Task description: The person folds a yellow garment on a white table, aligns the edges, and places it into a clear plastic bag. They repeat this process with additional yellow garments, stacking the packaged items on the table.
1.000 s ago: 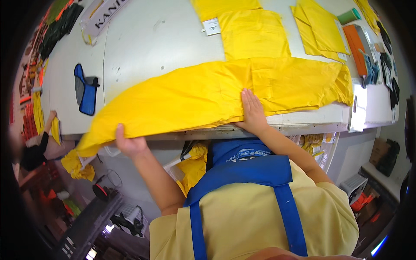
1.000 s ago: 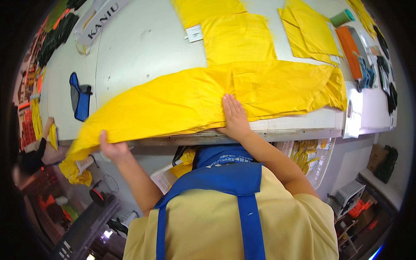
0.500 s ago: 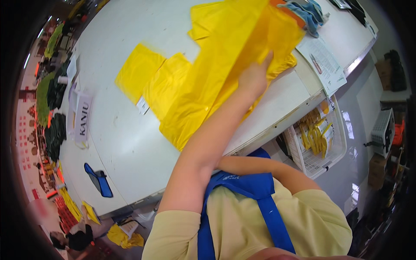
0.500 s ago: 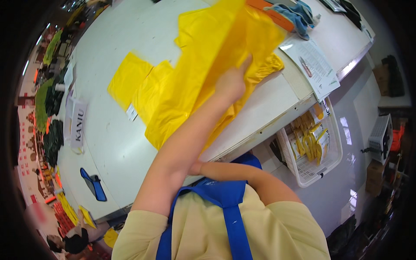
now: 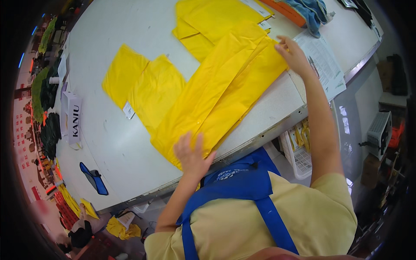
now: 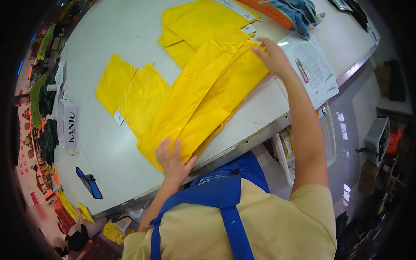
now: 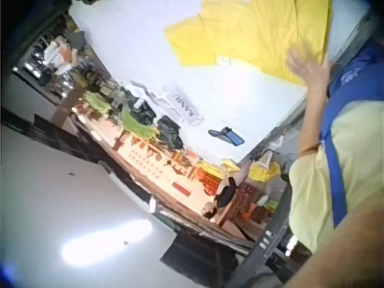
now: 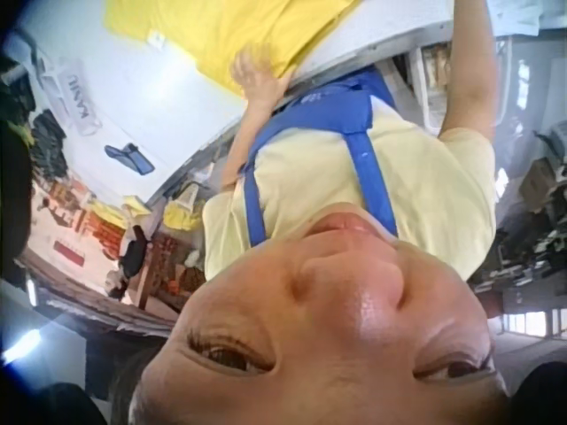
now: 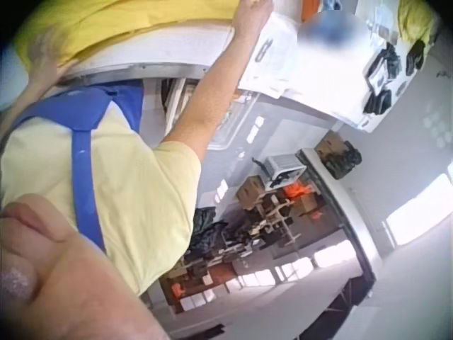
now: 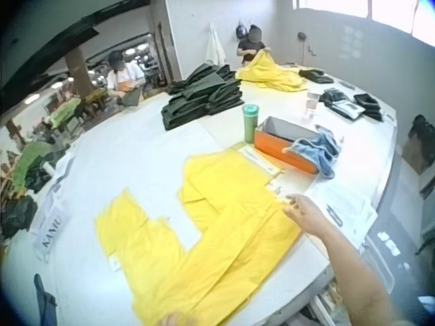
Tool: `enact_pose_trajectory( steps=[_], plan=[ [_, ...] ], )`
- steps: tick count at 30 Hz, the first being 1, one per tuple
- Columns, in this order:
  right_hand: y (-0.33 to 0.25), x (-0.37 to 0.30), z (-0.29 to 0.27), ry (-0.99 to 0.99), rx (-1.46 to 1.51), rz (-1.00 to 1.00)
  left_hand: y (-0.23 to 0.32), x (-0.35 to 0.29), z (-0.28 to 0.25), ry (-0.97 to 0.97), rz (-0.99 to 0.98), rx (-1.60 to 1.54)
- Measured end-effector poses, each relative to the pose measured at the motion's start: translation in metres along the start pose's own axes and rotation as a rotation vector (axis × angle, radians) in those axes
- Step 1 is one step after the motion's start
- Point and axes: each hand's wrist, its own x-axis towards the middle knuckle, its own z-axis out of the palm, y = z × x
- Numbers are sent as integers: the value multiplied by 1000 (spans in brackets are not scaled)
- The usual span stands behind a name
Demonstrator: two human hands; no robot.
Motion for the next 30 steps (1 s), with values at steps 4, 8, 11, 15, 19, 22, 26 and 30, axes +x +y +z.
enact_pose_trajectory(
  steps=[4,8,11,15,19,22,26,30],
  plan=[
    [41,74,48,-33,65,126,-31,-73,21,-18,-324,8],
    [27,67,79,-71,-80,97,-55,-110,66,-71,-345,207],
    [35,56,80,-49,135,46,-64,-111,54,-96,-352,75],
    [35,78,64,-90,362,138,-71,-105,19,-161,-338,-1],
    [17,95,62,-210,294,309,-127,-71,9,376,-407,-84],
    [7,97,65,-208,104,202,-169,-39,9,219,-615,-213],
    [26,93,64,-158,163,63,-177,-25,8,78,-735,-514],
    [39,66,64,-76,64,-114,-192,-31,20,81,-763,-429]
  ],
)
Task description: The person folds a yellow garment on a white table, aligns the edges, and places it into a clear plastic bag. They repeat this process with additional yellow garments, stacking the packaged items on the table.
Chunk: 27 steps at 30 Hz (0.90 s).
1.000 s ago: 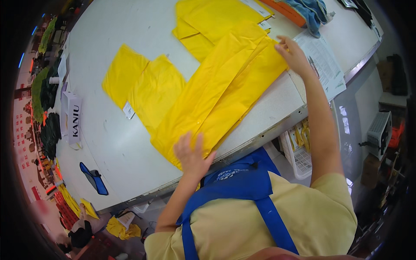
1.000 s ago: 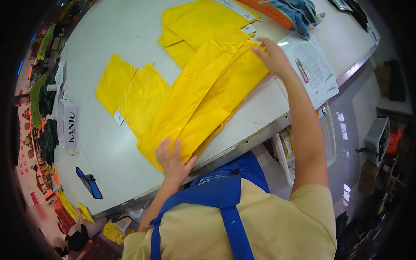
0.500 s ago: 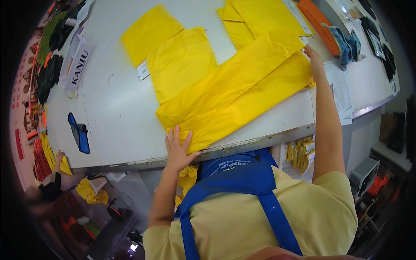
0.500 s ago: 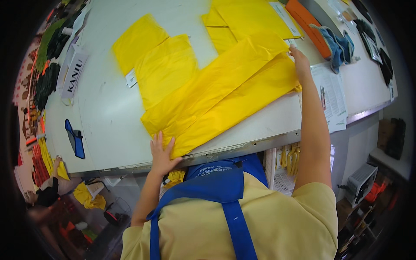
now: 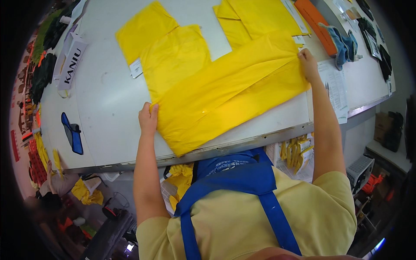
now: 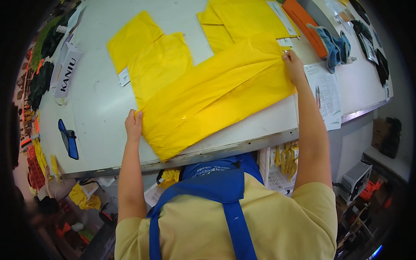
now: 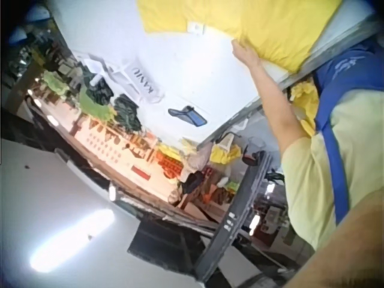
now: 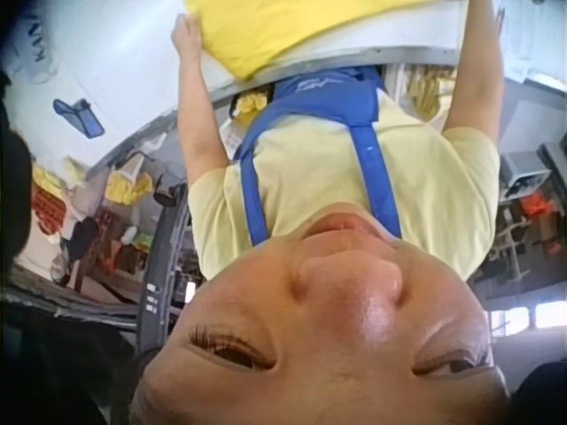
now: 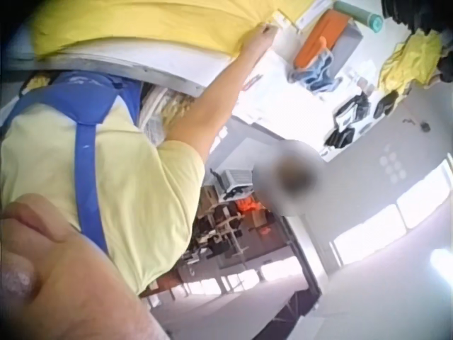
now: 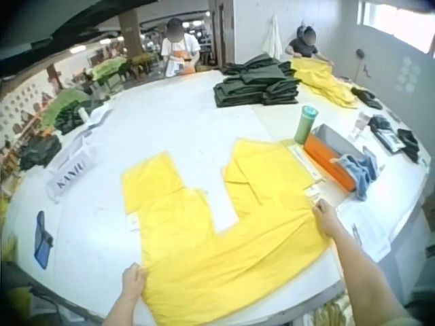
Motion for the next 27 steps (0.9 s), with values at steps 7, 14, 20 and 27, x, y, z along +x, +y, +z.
enact_pose_trajectory(
  steps=[7,14,20,27],
  plan=[
    [-4,3,-7,17,-211,-40,-10,-1,13,239,228,426],
    [-39,5,-13,-43,-197,218,155,-73,57,66,628,435],
    [-37,-51,-45,-138,-309,277,190,-31,112,38,749,517],
    [23,-51,-12,91,60,79,232,1,148,-7,887,317]
  ],
)
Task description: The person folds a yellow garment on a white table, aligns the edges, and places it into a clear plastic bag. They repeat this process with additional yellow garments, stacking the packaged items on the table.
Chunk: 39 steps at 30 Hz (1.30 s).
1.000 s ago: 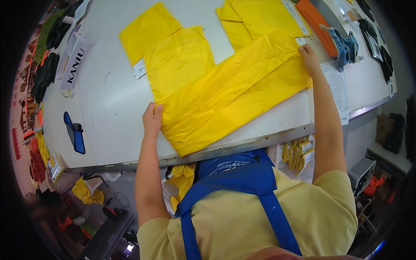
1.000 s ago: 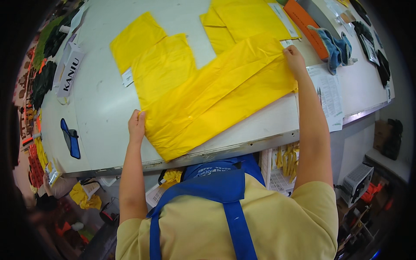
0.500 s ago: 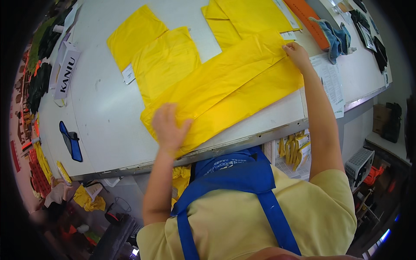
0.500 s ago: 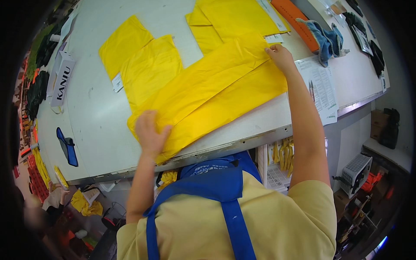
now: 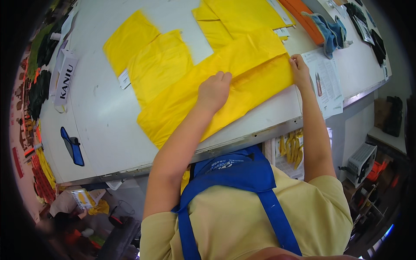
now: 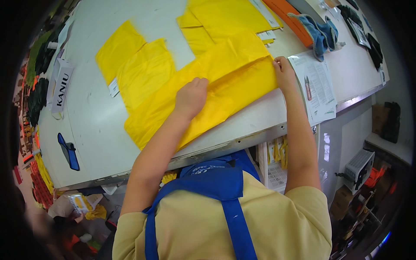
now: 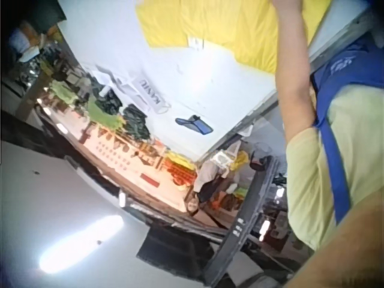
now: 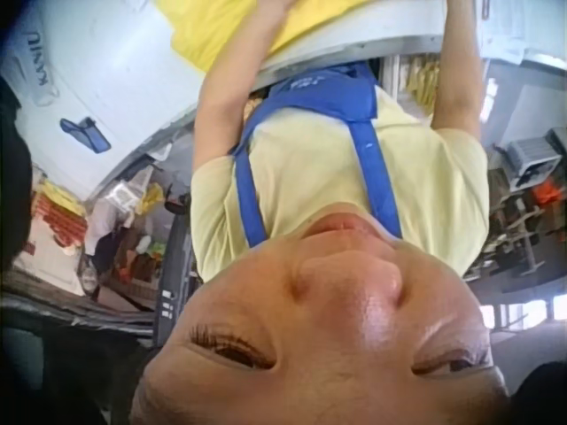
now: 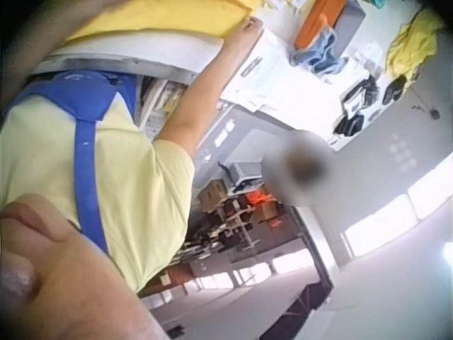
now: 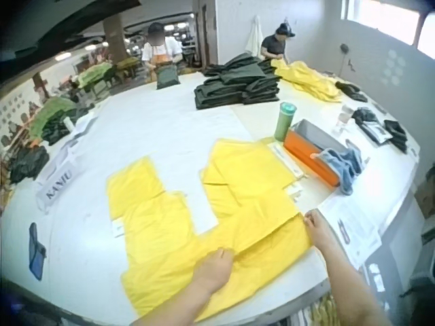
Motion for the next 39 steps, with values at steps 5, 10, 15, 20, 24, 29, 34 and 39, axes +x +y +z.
enact_pose_trajectory(
  steps=[5,10,15,20,24,29,34,39],
  plan=[
    [-5,7,4,-67,-18,49,8,1,-8,-98,66,-97],
    [-4,17,0,-168,23,101,8,2,12,-192,127,-85],
    [-6,28,-11,-156,-204,122,8,-2,19,-229,150,-103],
    [-96,-18,23,178,-419,-534,6,-5,27,-220,170,-72],
    [-64,-12,65,26,-814,-427,5,-13,16,-311,74,-109],
    [-31,-6,65,16,-840,-365,-4,-93,-47,-88,-308,98],
    [-28,1,59,11,-778,-402,-36,-184,-28,-46,-553,262],
    [-33,11,59,-46,-881,-375,-48,-192,-4,28,-539,218]
  ],
)
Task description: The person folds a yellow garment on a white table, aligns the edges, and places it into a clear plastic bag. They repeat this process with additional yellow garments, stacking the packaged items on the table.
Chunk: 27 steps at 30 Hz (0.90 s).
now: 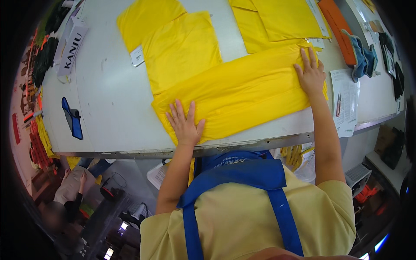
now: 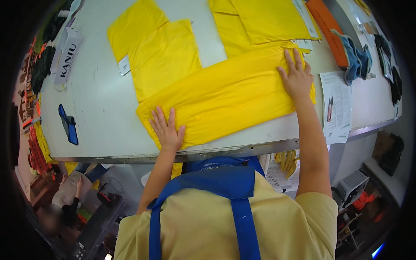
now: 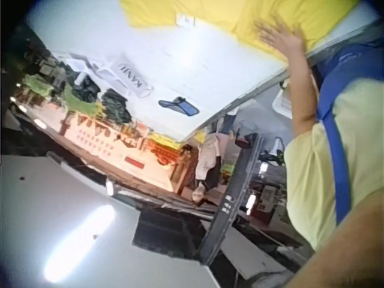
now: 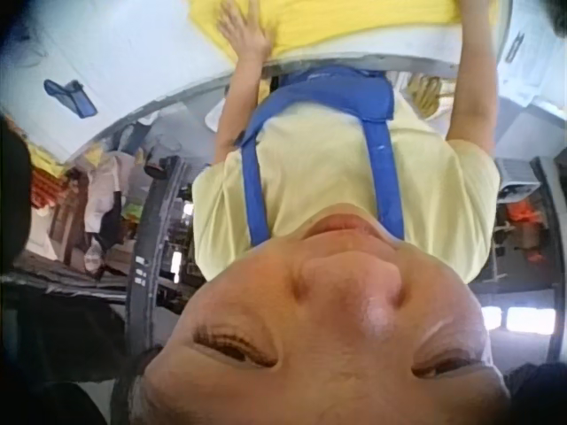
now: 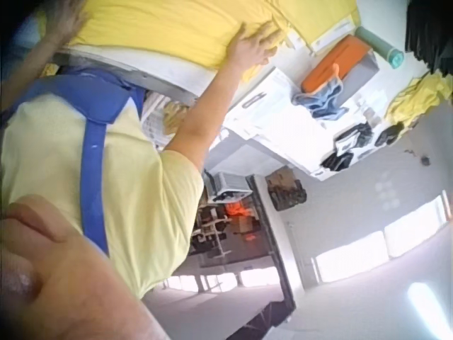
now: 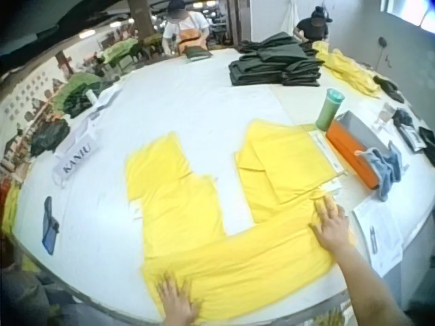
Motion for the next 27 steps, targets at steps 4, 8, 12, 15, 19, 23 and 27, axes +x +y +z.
enact_pose_trajectory(
  steps=[4,8,12,15,19,23,27],
  plan=[
    [6,0,8,26,2,-4,-13,5,-10,-91,-87,-66],
    [3,-1,19,98,-45,-31,-22,4,-7,-35,-156,-63],
    [5,-2,18,114,11,-43,-54,9,-19,219,-250,-241],
    [2,-5,20,103,44,-57,-104,54,-39,35,-295,-282],
    [-1,1,15,113,43,-60,-116,74,-52,-114,-282,-855],
    [0,-2,13,95,-6,-44,-115,83,-77,-248,-86,-763],
    [4,-2,20,112,30,-57,-123,102,-86,-353,219,-305]
  ],
)
